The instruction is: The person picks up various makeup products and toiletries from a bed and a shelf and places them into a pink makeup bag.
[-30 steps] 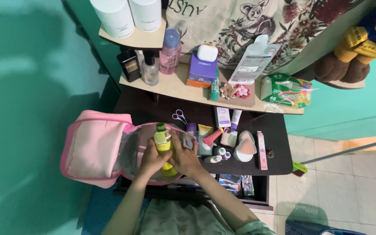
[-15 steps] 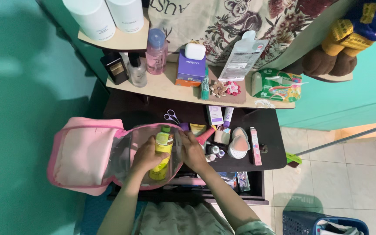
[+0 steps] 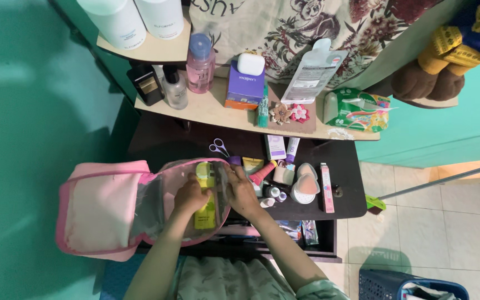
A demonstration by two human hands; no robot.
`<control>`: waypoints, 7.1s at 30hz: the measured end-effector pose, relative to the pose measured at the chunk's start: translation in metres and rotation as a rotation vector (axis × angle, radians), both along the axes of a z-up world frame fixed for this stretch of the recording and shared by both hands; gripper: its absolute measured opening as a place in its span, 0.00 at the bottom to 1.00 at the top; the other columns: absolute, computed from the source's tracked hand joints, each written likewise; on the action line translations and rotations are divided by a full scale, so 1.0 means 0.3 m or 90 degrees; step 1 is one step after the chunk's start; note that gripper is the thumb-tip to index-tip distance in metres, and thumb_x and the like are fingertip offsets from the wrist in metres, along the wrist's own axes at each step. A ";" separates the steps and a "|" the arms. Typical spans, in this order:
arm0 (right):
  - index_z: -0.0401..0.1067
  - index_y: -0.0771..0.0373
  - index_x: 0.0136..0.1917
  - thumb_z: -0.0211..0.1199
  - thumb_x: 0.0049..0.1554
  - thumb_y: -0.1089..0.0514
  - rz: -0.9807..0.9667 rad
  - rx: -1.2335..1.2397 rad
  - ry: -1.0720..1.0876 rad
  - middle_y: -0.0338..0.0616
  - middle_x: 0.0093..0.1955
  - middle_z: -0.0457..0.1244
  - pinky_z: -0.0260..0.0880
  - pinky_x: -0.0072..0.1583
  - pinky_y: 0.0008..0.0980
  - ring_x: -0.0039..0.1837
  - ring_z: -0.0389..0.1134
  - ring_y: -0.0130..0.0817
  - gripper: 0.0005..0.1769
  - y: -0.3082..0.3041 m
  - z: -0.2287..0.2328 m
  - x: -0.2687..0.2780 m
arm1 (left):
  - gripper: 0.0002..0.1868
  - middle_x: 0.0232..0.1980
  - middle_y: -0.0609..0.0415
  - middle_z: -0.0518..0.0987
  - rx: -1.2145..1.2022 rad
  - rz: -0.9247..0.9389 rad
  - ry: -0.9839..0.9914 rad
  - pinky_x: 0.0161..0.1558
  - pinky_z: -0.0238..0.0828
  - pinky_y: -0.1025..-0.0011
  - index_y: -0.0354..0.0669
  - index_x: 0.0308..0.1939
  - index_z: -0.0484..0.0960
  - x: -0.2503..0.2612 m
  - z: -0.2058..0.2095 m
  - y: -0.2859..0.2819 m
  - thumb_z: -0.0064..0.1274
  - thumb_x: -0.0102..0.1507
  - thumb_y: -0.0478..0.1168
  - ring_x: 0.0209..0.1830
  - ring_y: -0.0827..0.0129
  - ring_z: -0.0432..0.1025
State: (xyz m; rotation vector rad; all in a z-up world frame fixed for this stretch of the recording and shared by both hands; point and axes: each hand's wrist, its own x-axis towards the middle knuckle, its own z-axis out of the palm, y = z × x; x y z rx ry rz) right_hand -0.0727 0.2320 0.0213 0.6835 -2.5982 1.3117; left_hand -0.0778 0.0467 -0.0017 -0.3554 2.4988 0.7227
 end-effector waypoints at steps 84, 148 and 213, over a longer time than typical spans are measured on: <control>0.55 0.61 0.77 0.72 0.49 0.37 0.170 0.317 -0.001 0.58 0.81 0.45 0.27 0.75 0.72 0.82 0.43 0.53 0.52 -0.117 0.130 0.114 | 0.35 0.48 0.46 0.81 0.478 0.328 0.321 0.45 0.76 0.65 0.32 0.58 0.67 0.198 -0.136 -0.208 0.67 0.55 0.45 0.46 0.65 0.78; 0.71 0.62 0.58 0.72 0.53 0.61 -0.132 -0.062 0.043 0.45 0.42 0.69 0.71 0.52 0.35 0.45 0.71 0.36 0.21 0.221 0.223 -0.118 | 0.17 0.52 0.49 0.84 0.461 0.096 0.398 0.51 0.79 0.70 0.39 0.55 0.78 0.168 -0.046 -0.016 0.56 0.66 0.43 0.51 0.65 0.80; 0.75 0.66 0.53 0.62 0.56 0.68 -0.177 -0.080 -0.060 0.49 0.51 0.69 0.70 0.58 0.39 0.57 0.71 0.47 0.10 0.559 0.094 0.102 | 0.11 0.49 0.45 0.81 -0.153 -0.381 0.330 0.44 0.79 0.60 0.42 0.49 0.79 -0.227 -0.220 0.618 0.50 0.63 0.33 0.48 0.53 0.80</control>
